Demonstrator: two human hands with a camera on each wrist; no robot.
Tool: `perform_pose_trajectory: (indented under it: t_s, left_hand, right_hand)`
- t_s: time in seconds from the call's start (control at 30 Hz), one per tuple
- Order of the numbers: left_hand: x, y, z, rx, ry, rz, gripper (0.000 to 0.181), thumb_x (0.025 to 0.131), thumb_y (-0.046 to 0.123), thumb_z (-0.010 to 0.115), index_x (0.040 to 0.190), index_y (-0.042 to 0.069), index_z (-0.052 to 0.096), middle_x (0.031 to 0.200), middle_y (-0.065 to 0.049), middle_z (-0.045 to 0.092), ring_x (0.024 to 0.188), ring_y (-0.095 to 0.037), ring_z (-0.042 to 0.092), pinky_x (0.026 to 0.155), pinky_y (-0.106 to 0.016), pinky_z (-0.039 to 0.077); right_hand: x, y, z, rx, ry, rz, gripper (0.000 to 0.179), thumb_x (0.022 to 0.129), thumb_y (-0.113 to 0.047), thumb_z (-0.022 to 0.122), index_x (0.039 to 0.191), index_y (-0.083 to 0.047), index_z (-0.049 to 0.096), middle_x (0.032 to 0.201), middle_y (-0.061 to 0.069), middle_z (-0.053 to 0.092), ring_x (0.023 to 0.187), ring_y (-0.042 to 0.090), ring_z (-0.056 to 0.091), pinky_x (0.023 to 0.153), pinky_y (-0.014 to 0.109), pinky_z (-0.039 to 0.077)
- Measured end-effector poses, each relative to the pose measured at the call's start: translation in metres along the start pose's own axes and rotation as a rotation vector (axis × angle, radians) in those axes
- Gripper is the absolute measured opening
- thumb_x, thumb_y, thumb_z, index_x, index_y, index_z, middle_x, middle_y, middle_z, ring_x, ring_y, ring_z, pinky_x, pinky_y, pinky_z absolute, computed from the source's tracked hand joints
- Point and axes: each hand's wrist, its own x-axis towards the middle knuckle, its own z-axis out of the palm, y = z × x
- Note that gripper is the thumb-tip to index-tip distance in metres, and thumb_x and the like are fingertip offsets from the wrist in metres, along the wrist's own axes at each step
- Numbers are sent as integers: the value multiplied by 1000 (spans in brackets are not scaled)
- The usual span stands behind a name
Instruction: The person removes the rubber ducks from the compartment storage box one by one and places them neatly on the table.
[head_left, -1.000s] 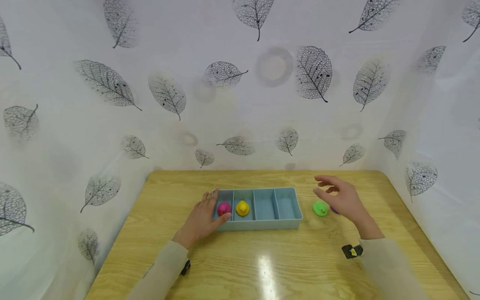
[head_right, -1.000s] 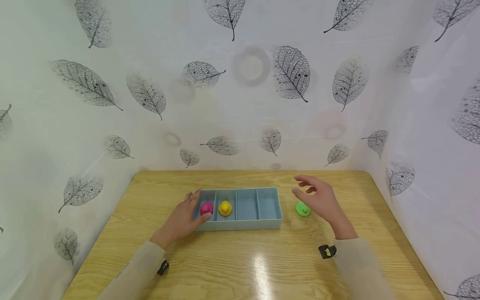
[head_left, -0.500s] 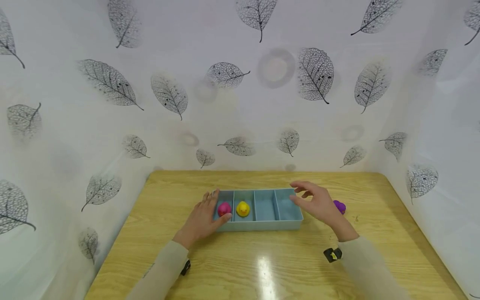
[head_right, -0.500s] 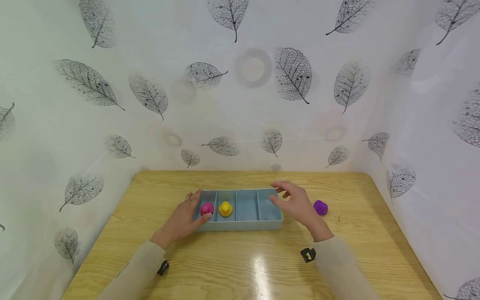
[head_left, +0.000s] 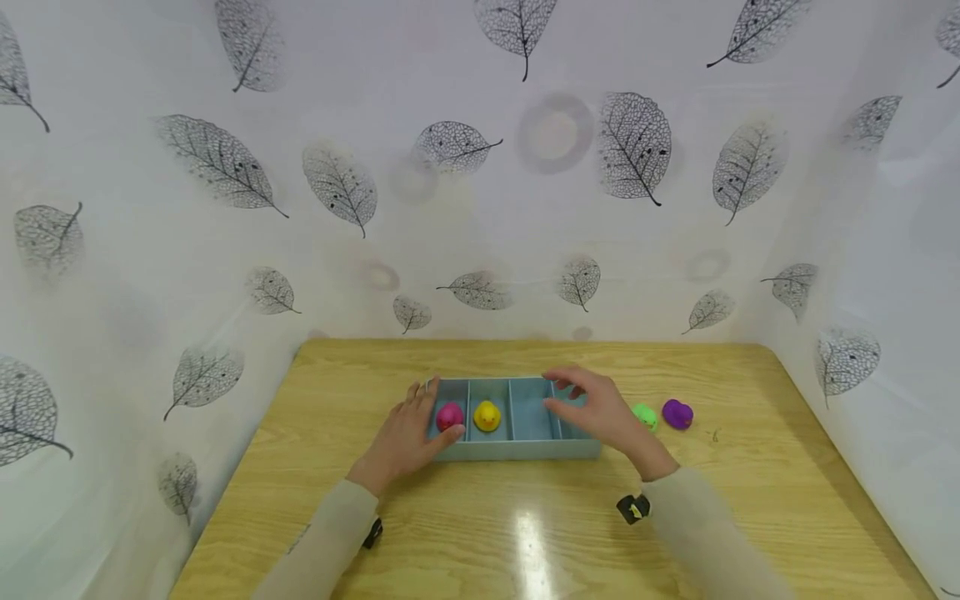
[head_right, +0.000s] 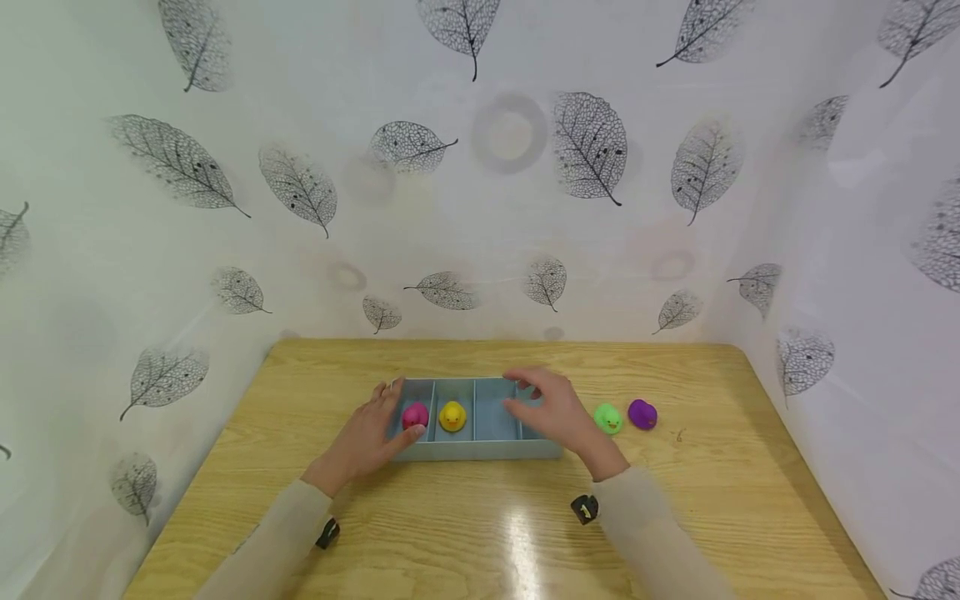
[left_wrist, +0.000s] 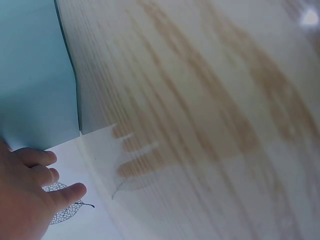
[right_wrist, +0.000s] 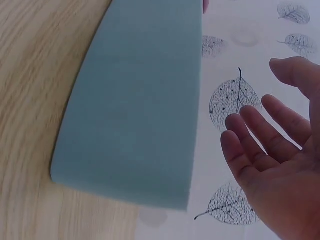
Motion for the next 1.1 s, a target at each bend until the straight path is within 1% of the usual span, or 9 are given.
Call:
perform_pose_trajectory:
  t_s: [0.13,0.27,0.43,0.53,0.7,0.8,0.87,0.97,1.1]
  left_hand:
    - [0,3,-2,-19,20,9,101,101,67,54,169,5,14,173,-21,27,161,-46,21,123,-68,31]
    - [-1,5,-4,-33,25,11,100,101,65,56,169,3,15,173,-22,27,161,-47,21,123,-68,30]
    - [-1,6,-5,-27,18,8,101,101,65,56,169,4,14,173,-22,26,161,-47,21,124,-68,30]
    - [-1,6,-5,-12,16,5,101,101,65,55,169,4,13,172,-25,25,161,-47,20,124,-68,29]
    - [0,5,-5,37,13,-3,100,101,67,53,169,4,14,172,-28,22,162,-48,14,125,-73,20]
    - [-1,7,-7,53,4,-11,100,101,67,52,169,4,14,173,-27,20,163,-48,12,125,-75,14]
    - [-1,7,-7,58,3,-11,100,101,67,52,169,4,14,173,-27,20,163,-48,12,125,-76,14]
    - [-2,7,-7,58,5,-9,100,101,67,53,169,4,15,173,-27,20,162,-48,12,125,-76,14]
    - [-2,7,-6,63,15,-3,100,101,67,53,169,4,15,173,-27,21,162,-48,13,126,-74,15]
  right_hand:
    - [3,-6,10,18,-42,-5,43,97,-18,77,136,-3,68,127,20,72,106,41,67,88,53,58]
    - [7,-10,20,13,-79,-2,48,97,-21,77,138,1,66,129,22,71,107,40,67,87,53,57]
    - [12,-10,31,-30,-89,8,50,96,-25,78,139,-2,67,125,19,72,103,36,68,85,53,58]
    - [13,-9,36,-66,-95,10,51,96,-27,78,139,-3,66,126,19,72,104,36,68,85,52,58]
    - [15,-11,42,-92,-119,-3,51,97,-24,77,140,-2,65,134,18,69,114,37,67,89,54,59]
    - [17,-10,47,-110,-131,-6,51,96,-23,78,141,-3,64,139,16,68,119,37,67,93,53,59]
    - [19,-8,50,-119,-137,-11,51,96,-23,78,141,-3,65,142,15,67,121,37,68,95,54,59]
    - [20,-8,53,-132,-146,-17,51,96,-22,77,140,-2,64,144,18,65,123,39,67,100,57,57]
    - [22,-8,56,-144,-156,-17,51,96,-22,77,141,-2,64,148,21,62,125,40,66,104,58,55]
